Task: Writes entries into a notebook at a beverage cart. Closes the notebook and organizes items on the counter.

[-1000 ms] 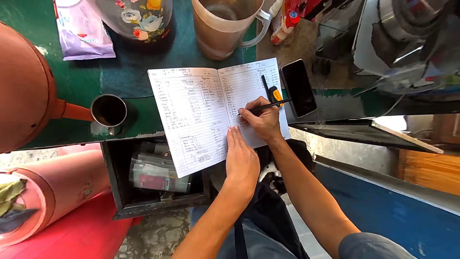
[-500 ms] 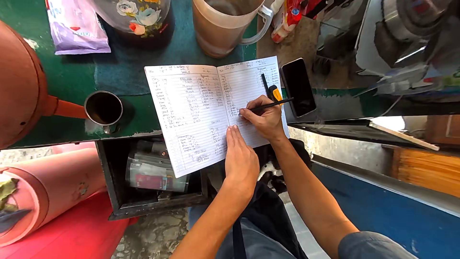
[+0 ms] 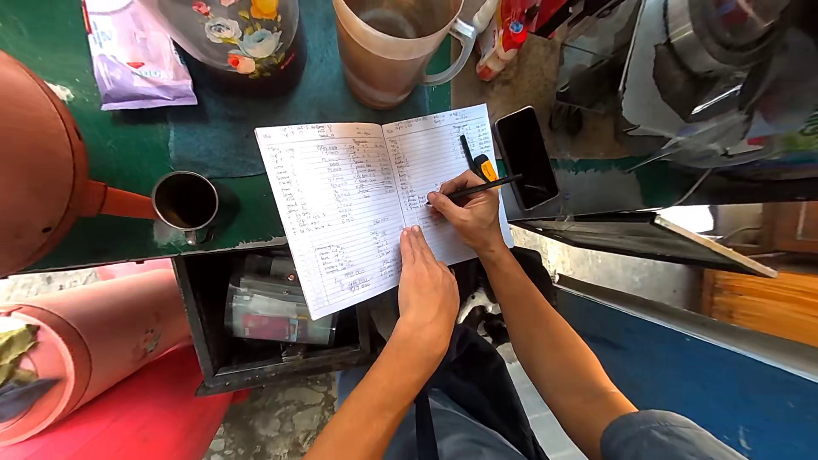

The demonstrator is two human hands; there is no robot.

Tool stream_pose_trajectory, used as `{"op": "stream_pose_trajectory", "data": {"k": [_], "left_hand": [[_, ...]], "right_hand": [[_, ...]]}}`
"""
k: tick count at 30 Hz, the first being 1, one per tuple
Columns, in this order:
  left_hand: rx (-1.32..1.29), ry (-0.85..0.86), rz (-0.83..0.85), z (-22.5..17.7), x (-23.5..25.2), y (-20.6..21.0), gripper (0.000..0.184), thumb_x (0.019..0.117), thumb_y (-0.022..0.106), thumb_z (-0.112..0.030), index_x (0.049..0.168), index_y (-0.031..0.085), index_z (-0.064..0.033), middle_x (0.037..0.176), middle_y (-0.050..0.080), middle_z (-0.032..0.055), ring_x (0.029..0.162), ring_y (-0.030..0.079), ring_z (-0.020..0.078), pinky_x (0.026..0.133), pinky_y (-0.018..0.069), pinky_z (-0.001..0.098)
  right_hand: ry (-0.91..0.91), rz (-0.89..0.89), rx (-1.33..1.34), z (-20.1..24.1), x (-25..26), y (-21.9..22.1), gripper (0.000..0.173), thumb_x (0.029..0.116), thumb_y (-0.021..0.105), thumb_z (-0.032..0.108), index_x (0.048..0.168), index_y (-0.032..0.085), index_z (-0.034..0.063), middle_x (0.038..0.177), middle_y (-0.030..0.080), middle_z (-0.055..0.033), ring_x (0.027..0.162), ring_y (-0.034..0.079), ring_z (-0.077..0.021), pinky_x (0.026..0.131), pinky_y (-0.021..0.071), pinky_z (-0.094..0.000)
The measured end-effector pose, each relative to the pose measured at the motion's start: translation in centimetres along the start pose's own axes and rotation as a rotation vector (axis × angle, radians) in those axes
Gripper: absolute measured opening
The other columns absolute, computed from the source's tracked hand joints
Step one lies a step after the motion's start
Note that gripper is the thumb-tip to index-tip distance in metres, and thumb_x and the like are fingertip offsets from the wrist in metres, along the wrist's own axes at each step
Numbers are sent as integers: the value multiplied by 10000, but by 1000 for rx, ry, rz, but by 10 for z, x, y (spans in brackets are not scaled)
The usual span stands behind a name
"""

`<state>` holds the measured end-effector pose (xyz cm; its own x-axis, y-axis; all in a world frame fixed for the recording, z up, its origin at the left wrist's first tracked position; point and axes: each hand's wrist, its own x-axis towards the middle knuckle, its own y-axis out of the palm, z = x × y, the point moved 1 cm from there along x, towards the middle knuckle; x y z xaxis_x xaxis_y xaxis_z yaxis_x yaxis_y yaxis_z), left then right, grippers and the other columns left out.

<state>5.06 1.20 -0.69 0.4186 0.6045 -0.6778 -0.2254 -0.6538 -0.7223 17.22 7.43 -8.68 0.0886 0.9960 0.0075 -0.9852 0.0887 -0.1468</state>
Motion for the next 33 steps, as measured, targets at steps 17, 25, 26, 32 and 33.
{"op": "stream_pose_trajectory", "data": {"k": [17,25,26,32,33], "left_hand": [[-34,6,6,1,0,0,446,1092,285,-104,1308,615,104,1595,273,381,1540,197,477,1267,110,568],[-19,2,-3,1,0,-1,445,1090,289,-104,1292,631,98,1588,291,379,1535,210,482,1265,119,568],[-22,0,-6,1,0,-1,445,1089,288,-102,1292,631,98,1588,293,378,1536,212,478,1266,119,565],[-15,5,7,1,0,0,443,1086,284,-89,1308,616,102,1590,284,382,1537,203,483,1265,111,574],[-17,11,17,1,0,0,448,1091,282,-106,1318,612,97,1592,273,386,1538,195,485,1264,112,577]], "right_hand": [[15,5,-24,3,-3,-2,168,873,769,11,924,620,71,817,701,-32,624,685,-123,552,615,-279],[20,-12,1,3,-2,-2,172,874,771,6,922,618,65,830,703,-44,627,691,-137,557,624,-290],[25,-12,-4,3,-2,-2,174,871,772,8,918,615,70,823,702,-40,620,686,-132,551,617,-285],[26,-33,7,2,-3,-2,165,877,762,10,908,614,75,806,697,-36,607,678,-131,536,611,-285],[32,-50,20,2,-4,-4,162,883,758,12,919,614,77,811,700,-35,612,685,-135,544,619,-292]]}}
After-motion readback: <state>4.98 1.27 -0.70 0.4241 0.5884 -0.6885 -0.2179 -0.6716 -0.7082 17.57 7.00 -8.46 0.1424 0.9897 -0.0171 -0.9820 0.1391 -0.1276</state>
